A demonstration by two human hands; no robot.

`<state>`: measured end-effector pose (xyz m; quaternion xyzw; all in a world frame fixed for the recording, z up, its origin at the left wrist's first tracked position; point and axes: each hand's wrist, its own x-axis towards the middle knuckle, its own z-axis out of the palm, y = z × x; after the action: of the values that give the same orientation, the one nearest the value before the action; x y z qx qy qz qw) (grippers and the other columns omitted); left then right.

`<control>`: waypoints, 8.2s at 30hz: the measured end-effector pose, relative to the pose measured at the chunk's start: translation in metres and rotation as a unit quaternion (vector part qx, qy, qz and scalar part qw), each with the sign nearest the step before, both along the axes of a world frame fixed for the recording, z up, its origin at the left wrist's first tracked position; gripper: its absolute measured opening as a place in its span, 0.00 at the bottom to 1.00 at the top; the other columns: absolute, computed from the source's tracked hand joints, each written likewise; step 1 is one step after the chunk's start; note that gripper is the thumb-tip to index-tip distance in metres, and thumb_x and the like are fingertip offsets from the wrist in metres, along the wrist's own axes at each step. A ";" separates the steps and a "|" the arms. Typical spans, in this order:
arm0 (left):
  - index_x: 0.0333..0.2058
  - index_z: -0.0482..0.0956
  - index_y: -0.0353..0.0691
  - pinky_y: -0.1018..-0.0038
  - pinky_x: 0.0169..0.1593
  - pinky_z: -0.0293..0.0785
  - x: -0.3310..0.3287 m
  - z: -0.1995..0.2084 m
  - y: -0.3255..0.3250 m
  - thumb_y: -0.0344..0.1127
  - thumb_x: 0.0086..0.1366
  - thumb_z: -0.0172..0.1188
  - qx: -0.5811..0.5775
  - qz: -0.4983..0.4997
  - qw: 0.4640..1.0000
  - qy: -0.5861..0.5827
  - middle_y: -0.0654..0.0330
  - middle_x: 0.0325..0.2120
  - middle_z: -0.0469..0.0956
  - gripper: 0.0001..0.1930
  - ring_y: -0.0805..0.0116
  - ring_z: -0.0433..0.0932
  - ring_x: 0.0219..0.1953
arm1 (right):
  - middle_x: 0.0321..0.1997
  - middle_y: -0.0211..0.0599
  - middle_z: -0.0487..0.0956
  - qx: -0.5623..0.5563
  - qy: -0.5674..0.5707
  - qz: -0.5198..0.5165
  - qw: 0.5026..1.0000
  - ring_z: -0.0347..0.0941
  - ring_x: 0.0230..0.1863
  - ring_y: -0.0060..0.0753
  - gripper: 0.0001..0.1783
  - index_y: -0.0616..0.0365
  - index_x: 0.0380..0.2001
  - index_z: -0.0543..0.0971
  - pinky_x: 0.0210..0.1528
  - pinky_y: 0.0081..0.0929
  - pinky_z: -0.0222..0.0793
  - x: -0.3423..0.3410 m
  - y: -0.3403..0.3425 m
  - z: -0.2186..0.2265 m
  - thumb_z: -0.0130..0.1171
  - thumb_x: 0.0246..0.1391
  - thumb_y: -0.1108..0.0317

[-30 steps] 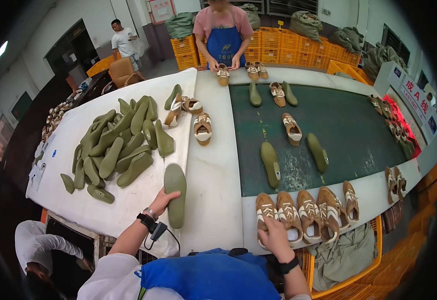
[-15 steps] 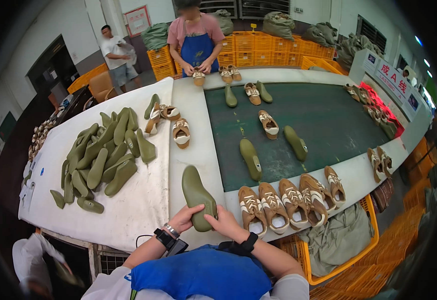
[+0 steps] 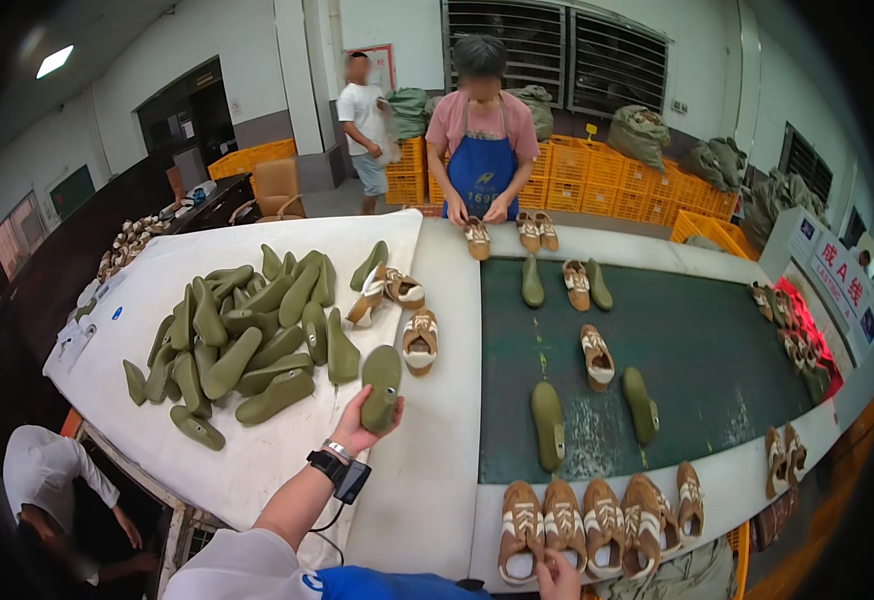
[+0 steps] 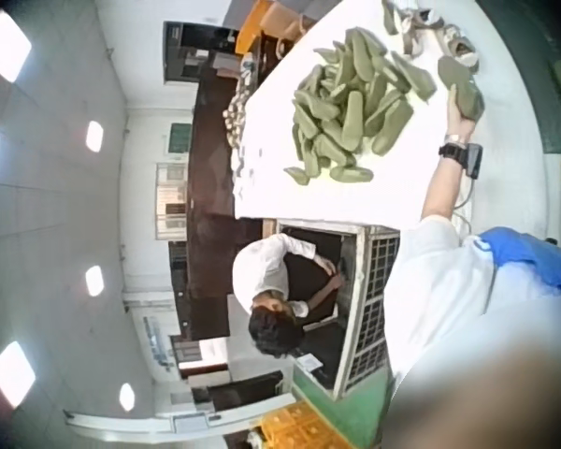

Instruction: The person inserts green shoe trees into brown canvas shoes and places them on a conveyor belt. The person repeatedly picks shoes from a sack, inserts shoe trees, and moves the shoes along the line.

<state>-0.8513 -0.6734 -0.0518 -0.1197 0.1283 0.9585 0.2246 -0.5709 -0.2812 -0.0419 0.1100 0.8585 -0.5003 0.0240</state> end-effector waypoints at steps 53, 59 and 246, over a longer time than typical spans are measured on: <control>0.51 0.69 0.36 0.70 0.35 0.75 0.196 0.094 0.124 0.23 0.57 0.58 -0.647 0.197 0.442 0.590 0.51 0.31 0.78 0.21 0.57 0.79 0.32 | 0.28 0.39 0.70 0.181 0.280 0.093 0.938 0.72 0.26 0.47 0.18 0.47 0.39 0.75 0.27 0.39 0.69 -0.034 -0.104 0.097 0.49 0.43 0.77; 0.46 0.73 0.35 0.69 0.39 0.74 0.187 0.106 0.118 0.20 0.55 0.55 -0.619 0.132 0.601 0.487 0.50 0.36 0.75 0.18 0.54 0.76 0.35 | 0.28 0.39 0.71 0.073 0.274 0.206 0.937 0.71 0.29 0.46 0.13 0.51 0.34 0.74 0.30 0.38 0.67 -0.035 -0.096 0.086 0.49 0.44 0.78; 0.26 0.72 0.38 0.57 0.28 0.72 0.184 -0.033 0.032 0.58 0.50 0.59 -0.899 -0.138 0.317 0.269 0.48 0.19 0.77 0.25 0.48 0.77 0.23 | 0.36 0.47 0.80 0.486 0.014 0.216 0.847 0.77 0.40 0.45 0.07 0.58 0.28 0.80 0.40 0.37 0.74 -0.353 0.025 0.030 0.55 0.46 0.70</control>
<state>-0.6674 -0.6411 -0.0852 0.0359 0.9792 0.1901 0.0612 -0.9235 -0.2565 -0.0117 -0.0877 0.9942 -0.0024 0.0625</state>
